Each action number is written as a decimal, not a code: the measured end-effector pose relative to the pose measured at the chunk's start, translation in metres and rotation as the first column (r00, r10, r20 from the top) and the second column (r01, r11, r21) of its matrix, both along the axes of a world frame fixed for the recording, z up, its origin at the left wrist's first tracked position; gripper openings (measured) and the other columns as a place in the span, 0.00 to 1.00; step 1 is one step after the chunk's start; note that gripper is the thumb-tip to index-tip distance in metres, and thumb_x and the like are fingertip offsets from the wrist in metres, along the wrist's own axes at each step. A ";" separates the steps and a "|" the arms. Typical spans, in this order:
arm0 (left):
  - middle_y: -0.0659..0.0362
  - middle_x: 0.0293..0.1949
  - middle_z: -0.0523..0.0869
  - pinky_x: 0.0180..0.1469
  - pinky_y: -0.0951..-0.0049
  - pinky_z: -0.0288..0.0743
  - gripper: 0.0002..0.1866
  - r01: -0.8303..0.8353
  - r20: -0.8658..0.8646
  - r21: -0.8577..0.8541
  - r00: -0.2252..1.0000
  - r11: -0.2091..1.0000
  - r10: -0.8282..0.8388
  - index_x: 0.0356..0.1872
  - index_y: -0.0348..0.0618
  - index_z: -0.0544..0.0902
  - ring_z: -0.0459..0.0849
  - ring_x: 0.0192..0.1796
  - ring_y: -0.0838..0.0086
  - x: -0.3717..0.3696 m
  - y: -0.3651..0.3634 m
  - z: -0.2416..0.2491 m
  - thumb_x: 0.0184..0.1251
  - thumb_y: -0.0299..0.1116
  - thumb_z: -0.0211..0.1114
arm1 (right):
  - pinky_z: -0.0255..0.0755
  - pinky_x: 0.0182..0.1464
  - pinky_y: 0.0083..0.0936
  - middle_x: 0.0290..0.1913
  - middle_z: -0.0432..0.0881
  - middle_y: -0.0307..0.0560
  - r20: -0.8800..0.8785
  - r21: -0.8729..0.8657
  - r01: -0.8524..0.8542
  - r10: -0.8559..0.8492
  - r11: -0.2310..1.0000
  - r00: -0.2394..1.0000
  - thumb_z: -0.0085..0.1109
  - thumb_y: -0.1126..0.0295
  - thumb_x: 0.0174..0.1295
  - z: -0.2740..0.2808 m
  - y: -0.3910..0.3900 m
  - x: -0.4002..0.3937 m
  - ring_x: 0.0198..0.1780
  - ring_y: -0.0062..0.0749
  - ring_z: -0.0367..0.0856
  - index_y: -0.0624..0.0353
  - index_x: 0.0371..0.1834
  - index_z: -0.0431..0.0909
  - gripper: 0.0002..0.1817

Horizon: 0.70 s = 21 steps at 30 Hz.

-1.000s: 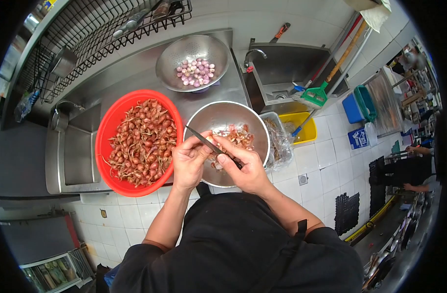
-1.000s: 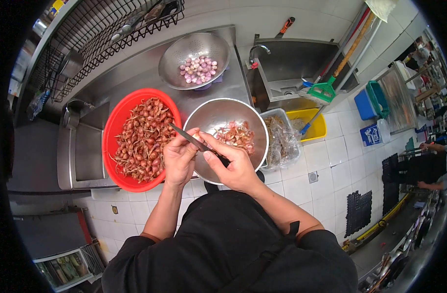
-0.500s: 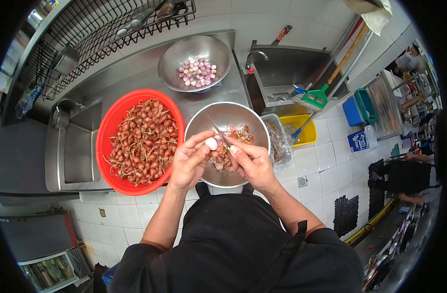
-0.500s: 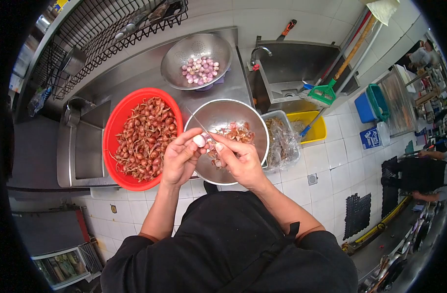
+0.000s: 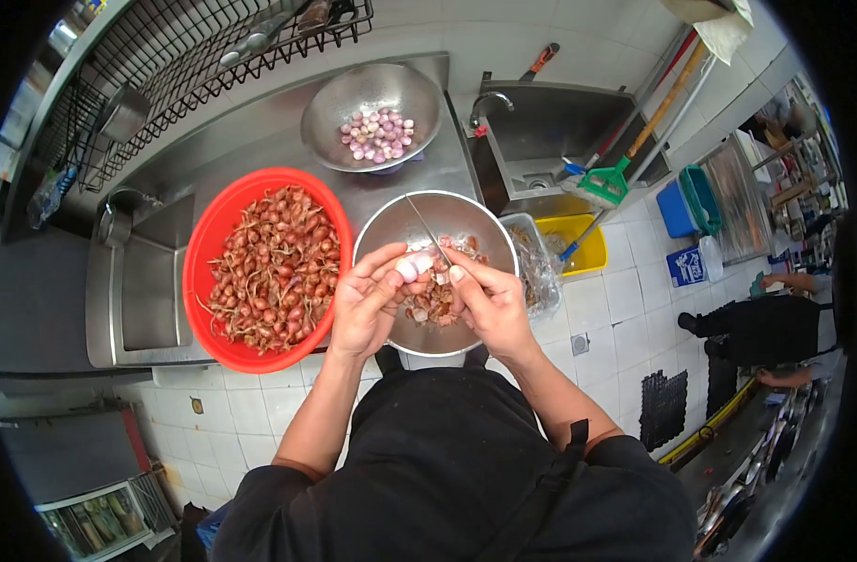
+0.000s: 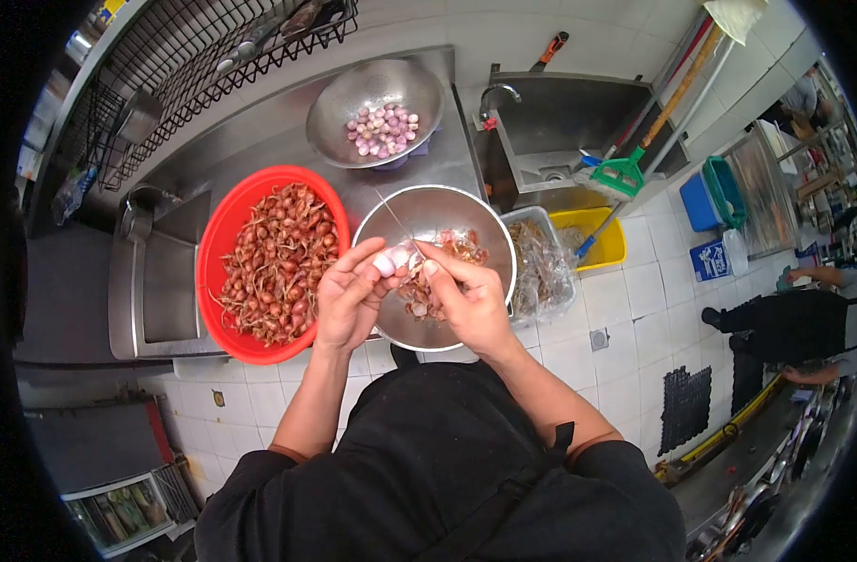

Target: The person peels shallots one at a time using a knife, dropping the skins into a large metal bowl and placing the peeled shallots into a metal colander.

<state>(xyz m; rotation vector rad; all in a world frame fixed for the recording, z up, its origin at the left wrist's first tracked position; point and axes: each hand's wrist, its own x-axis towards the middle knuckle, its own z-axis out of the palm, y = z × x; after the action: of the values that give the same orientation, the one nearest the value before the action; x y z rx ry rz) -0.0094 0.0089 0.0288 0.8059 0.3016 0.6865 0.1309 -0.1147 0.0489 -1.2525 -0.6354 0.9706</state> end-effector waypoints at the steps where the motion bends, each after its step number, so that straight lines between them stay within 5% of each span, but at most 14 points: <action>1: 0.47 0.49 0.85 0.54 0.71 0.83 0.15 -0.002 -0.002 -0.001 1.000 1.000 0.002 0.58 0.31 0.76 0.87 0.48 0.67 0.000 0.000 0.000 0.74 0.24 0.57 | 0.66 0.30 0.12 0.30 0.80 0.32 -0.002 -0.001 -0.002 0.002 1.000 1.000 0.54 0.71 0.73 0.000 0.000 -0.001 0.28 0.09 0.69 0.63 0.62 0.78 0.17; 4: 0.47 0.49 0.85 0.56 0.69 0.83 0.15 0.071 0.014 -0.110 0.997 0.991 -0.070 0.58 0.30 0.75 0.87 0.50 0.66 0.001 0.004 -0.002 0.73 0.24 0.57 | 0.64 0.29 0.12 0.29 0.79 0.30 0.063 0.014 0.030 -0.031 0.999 0.998 0.54 0.71 0.73 0.001 0.001 -0.004 0.27 0.08 0.68 0.63 0.62 0.79 0.17; 10: 0.47 0.53 0.84 0.58 0.66 0.83 0.15 0.032 0.015 0.033 0.999 0.999 -0.033 0.59 0.33 0.76 0.86 0.52 0.64 0.001 0.010 -0.030 0.74 0.23 0.57 | 0.64 0.29 0.11 0.28 0.78 0.29 0.102 -0.019 0.057 -0.055 0.998 0.993 0.55 0.71 0.73 -0.001 0.001 -0.006 0.27 0.07 0.67 0.64 0.61 0.79 0.17; 18: 0.47 0.54 0.84 0.49 0.72 0.81 0.14 0.011 0.045 -0.168 0.999 0.986 -0.004 0.57 0.35 0.78 0.85 0.50 0.69 -0.002 0.020 -0.031 0.75 0.25 0.56 | 0.69 0.39 0.11 0.37 0.82 0.35 0.050 0.032 0.260 -0.262 0.965 0.964 0.54 0.71 0.73 -0.022 0.006 0.019 0.35 0.10 0.72 0.70 0.61 0.77 0.18; 20: 0.49 0.53 0.85 0.49 0.73 0.80 0.13 0.023 0.018 -0.182 1.000 0.983 -0.020 0.56 0.35 0.79 0.84 0.50 0.70 -0.001 0.023 -0.032 0.75 0.26 0.56 | 0.58 0.20 0.16 0.21 0.71 0.30 0.253 -0.021 0.227 -0.215 0.974 0.943 0.52 0.69 0.74 -0.052 0.010 0.027 0.19 0.09 0.64 0.67 0.63 0.76 0.19; 21: 0.50 0.51 0.85 0.49 0.74 0.79 0.13 0.031 -0.008 -0.199 0.999 0.979 -0.034 0.55 0.34 0.79 0.84 0.50 0.71 0.000 0.026 -0.033 0.76 0.27 0.56 | 0.59 0.19 0.18 0.20 0.72 0.31 0.329 -0.003 0.166 -0.156 0.986 0.931 0.49 0.67 0.75 -0.070 0.011 0.030 0.17 0.11 0.64 0.68 0.53 0.81 0.16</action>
<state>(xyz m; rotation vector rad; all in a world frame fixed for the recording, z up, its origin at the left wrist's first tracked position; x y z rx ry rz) -0.0095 0.0345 -0.0037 0.6224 0.3606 0.6105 0.1614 -0.1036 -0.0208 -1.4859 -0.7633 0.6414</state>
